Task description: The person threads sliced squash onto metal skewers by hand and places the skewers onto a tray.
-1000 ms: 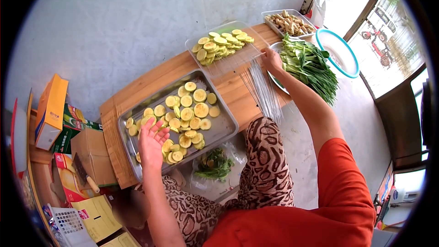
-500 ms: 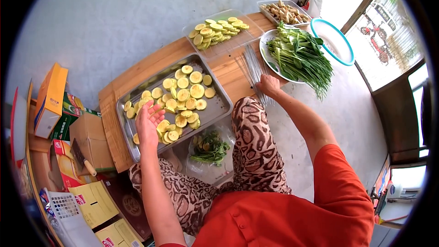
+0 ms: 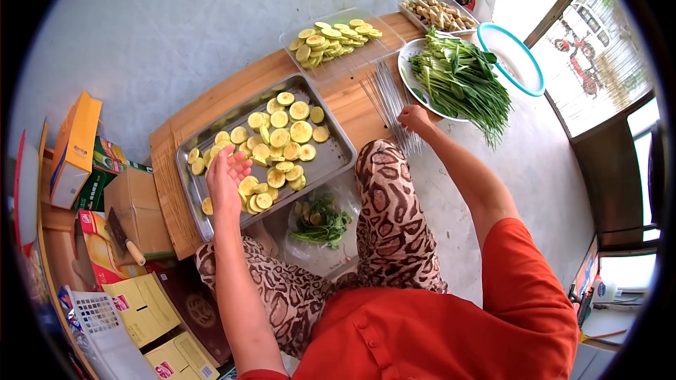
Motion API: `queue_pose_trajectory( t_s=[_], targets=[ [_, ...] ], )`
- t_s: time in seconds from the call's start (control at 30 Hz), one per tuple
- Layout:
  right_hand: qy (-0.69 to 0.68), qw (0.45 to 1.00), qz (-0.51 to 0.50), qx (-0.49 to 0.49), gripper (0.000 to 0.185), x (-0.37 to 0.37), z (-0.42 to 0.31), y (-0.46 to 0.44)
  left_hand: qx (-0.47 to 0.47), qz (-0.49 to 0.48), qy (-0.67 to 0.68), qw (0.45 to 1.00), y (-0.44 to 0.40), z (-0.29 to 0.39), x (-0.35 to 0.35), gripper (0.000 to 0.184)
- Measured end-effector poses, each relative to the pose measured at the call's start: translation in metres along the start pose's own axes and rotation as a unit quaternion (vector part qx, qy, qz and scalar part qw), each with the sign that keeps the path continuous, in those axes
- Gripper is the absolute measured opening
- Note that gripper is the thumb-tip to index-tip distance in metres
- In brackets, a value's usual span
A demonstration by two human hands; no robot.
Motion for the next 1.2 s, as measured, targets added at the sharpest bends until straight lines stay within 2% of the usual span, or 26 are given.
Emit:
queue_pose_trajectory(
  t_s=[0.03, 0.1, 0.17, 0.3, 0.37, 0.43, 0.63, 0.73, 0.83, 0.9, 0.93, 0.97, 1.03, 1.07, 1.13, 1.17, 1.2],
  targets=[
    [0.002, 1.000, 0.000, -0.001, 0.013, 0.005, 0.001, 0.001, 0.001, 0.001, 0.001, 1.000, 0.000, 0.000, 0.000, 0.040],
    [-0.185, 0.976, -0.112, -0.032, 0.010, 0.009, 0.002, 0.008, -0.002, 0.005, 0.006, 1.000, 0.001, 0.000, 0.001, 0.039],
    [-0.271, 0.948, -0.158, -0.052, 0.007, 0.016, -0.011, 0.032, 0.005, 0.017, 0.007, 1.000, 0.001, 0.001, 0.001, 0.039],
    [-0.460, 0.828, -0.295, -0.123, 0.008, 0.030, -0.036, 0.076, -0.015, 0.040, 0.024, 0.999, 0.000, 0.002, 0.008, 0.037],
    [-0.502, 0.785, -0.356, -0.067, 0.009, 0.039, -0.061, 0.098, -0.017, 0.045, 0.026, 0.998, 0.001, 0.004, 0.011, 0.036],
    [-0.499, 0.775, -0.388, 0.003, 0.012, 0.045, -0.096, 0.124, -0.020, 0.041, 0.015, 0.999, 0.001, 0.004, 0.014, 0.038],
    [-0.480, 0.767, -0.414, 0.105, 0.013, 0.005, -0.196, 0.165, -0.021, 0.055, -0.012, 0.998, 0.002, 0.000, 0.019, 0.034],
    [-0.521, 0.747, -0.405, 0.075, 0.012, -0.043, -0.233, 0.171, -0.021, 0.061, -0.055, 0.996, 0.001, -0.007, 0.023, 0.030],
    [-0.544, 0.711, -0.446, 0.019, 0.009, -0.105, -0.233, 0.148, -0.045, 0.061, -0.144, 0.987, -0.001, -0.014, 0.032, 0.026],
    [-0.533, 0.711, -0.459, -0.020, 0.008, -0.141, -0.209, 0.133, -0.094, 0.091, -0.247, 0.960, 0.000, -0.014, 0.039, 0.022],
    [-0.513, 0.741, -0.427, -0.070, 0.008, -0.151, -0.199, 0.134, -0.111, 0.099, -0.310, 0.939, -0.004, -0.017, 0.048, 0.026],
    [-0.486, 0.775, -0.397, -0.070, 0.009, -0.154, -0.193, 0.133, -0.108, 0.100, -0.315, 0.938, -0.006, -0.023, 0.059, 0.026],
    [-0.454, 0.788, -0.414, 0.031, 0.010, -0.139, -0.208, 0.155, -0.110, 0.095, -0.523, 0.840, -0.007, -0.021, 0.064, 0.032],
    [-0.454, 0.787, -0.415, 0.033, 0.010, -0.135, -0.209, 0.157, -0.111, 0.097, -0.524, 0.839, -0.008, -0.022, 0.065, 0.032],
    [-0.412, 0.813, -0.404, 0.076, 0.012, -0.132, -0.210, 0.162, -0.029, 0.044, -0.588, 0.807, -0.006, -0.037, 0.071, 0.042],
    [-0.413, 0.811, -0.407, 0.075, 0.012, -0.132, -0.209, 0.164, -0.027, 0.046, -0.590, 0.806, -0.005, -0.042, 0.074, 0.042],
    [-0.408, 0.815, -0.405, 0.076, 0.012, -0.132, -0.209, 0.166, -0.018, 0.012, -0.626, 0.779, -0.004, -0.049, 0.072, 0.048]
  ],
)
Point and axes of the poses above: each hand's wrist, its own y-axis away from the middle knuckle, its own x-axis out of the back of the hand, z = x × y, the point moved 4 cm from there along -y, towards the middle knuckle, and after that the axes turned 4 degrees about -x, right-handed, at the moved point
